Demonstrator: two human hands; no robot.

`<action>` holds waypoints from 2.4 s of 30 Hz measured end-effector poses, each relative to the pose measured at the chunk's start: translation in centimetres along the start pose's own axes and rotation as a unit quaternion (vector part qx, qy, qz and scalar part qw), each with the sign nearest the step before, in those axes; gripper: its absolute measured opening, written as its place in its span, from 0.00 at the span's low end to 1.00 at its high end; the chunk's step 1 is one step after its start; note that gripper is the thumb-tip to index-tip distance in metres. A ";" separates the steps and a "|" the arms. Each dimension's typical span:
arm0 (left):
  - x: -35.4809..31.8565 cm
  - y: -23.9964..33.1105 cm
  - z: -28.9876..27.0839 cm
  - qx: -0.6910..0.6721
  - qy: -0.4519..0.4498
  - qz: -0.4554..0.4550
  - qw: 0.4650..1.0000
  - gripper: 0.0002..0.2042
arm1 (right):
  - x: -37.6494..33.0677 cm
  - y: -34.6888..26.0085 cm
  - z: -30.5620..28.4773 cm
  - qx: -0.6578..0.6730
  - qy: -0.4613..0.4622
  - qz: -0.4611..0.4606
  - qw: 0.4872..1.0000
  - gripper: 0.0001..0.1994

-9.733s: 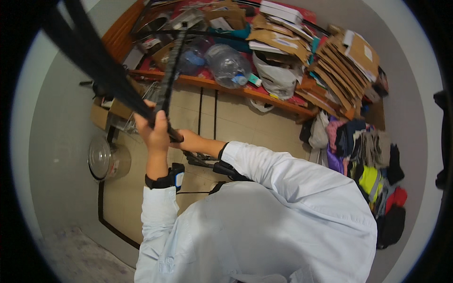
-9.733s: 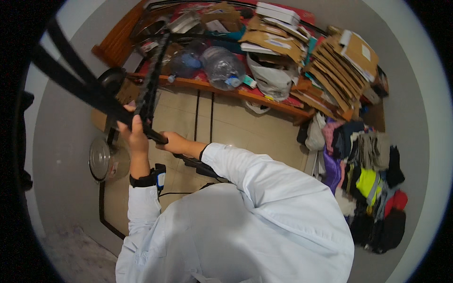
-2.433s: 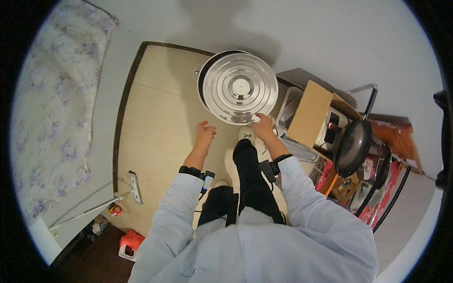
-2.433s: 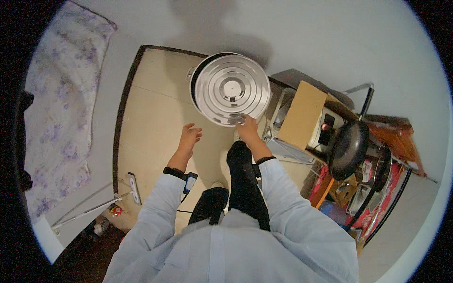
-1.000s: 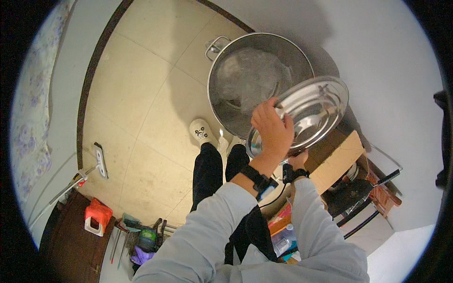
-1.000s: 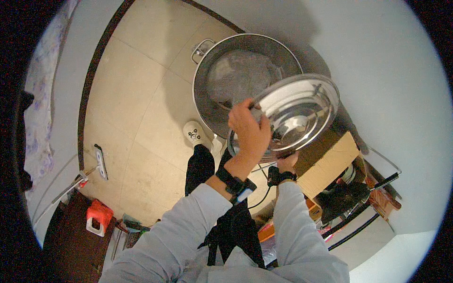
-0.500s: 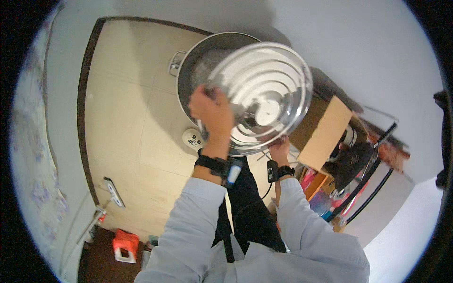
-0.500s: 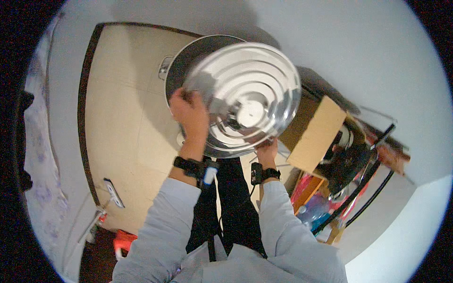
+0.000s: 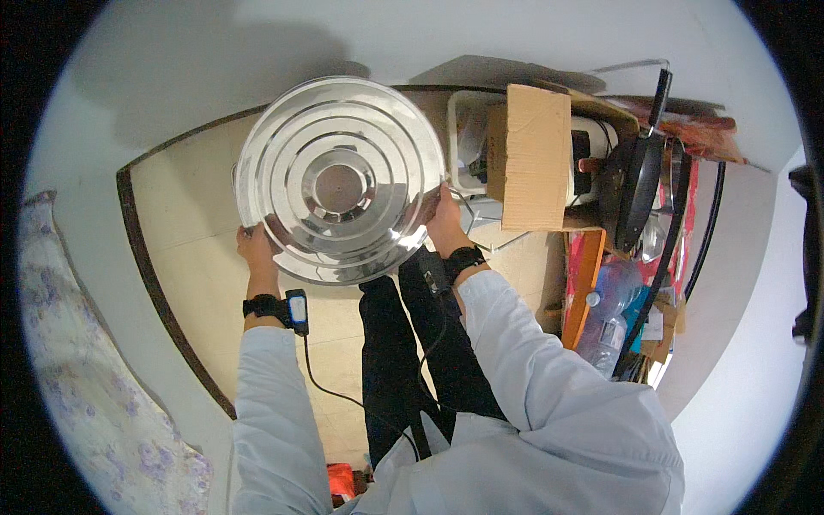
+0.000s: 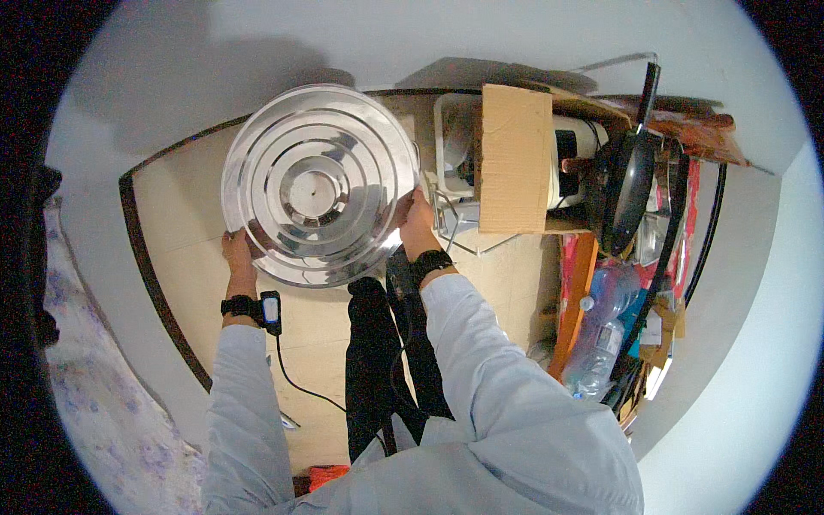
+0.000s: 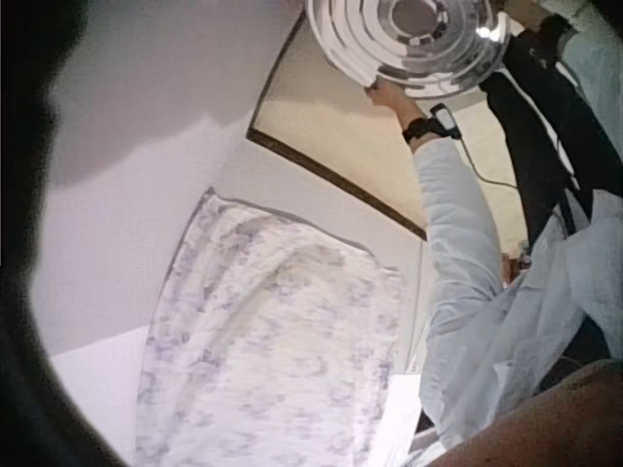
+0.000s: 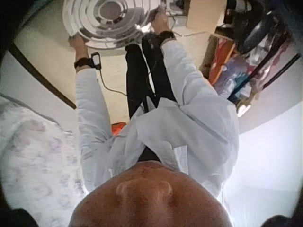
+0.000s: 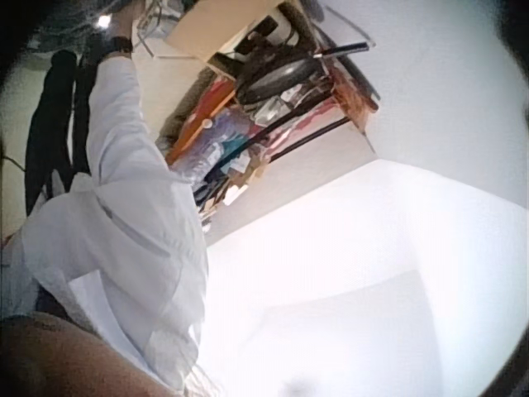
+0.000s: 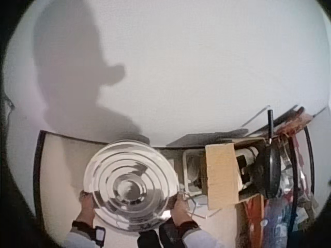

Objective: The person assembles a black metal stand by connecting its legs and crossbars. They then move a large metal pot and a frying pan to different positions on the floor.

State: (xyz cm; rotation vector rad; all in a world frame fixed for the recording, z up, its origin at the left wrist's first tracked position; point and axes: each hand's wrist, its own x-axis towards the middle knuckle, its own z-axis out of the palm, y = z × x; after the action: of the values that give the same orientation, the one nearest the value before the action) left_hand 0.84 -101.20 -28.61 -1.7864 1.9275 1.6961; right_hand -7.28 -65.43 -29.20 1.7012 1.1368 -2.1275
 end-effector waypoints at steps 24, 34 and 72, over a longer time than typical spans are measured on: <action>1.6 -3.4 -0.2 -0.120 -0.090 -0.163 0.975 0.12 | 2.6 1.0 3.9 -0.062 -0.005 -0.044 0.997 0.19; -0.1 -2.3 0.6 -0.109 -0.058 -0.147 0.981 0.20 | 3.1 1.7 4.2 -0.321 0.035 -0.228 0.919 0.14; -5.6 -1.0 2.5 -0.047 -0.001 -0.043 0.998 0.28 | -2.2 0.2 2.6 -0.587 0.025 -0.415 0.695 0.10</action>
State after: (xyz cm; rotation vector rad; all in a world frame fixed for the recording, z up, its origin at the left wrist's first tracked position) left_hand 1.94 -95.39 -26.76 -1.8693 1.7700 1.7856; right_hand -8.39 -67.97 -27.22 0.5971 2.7503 -0.8840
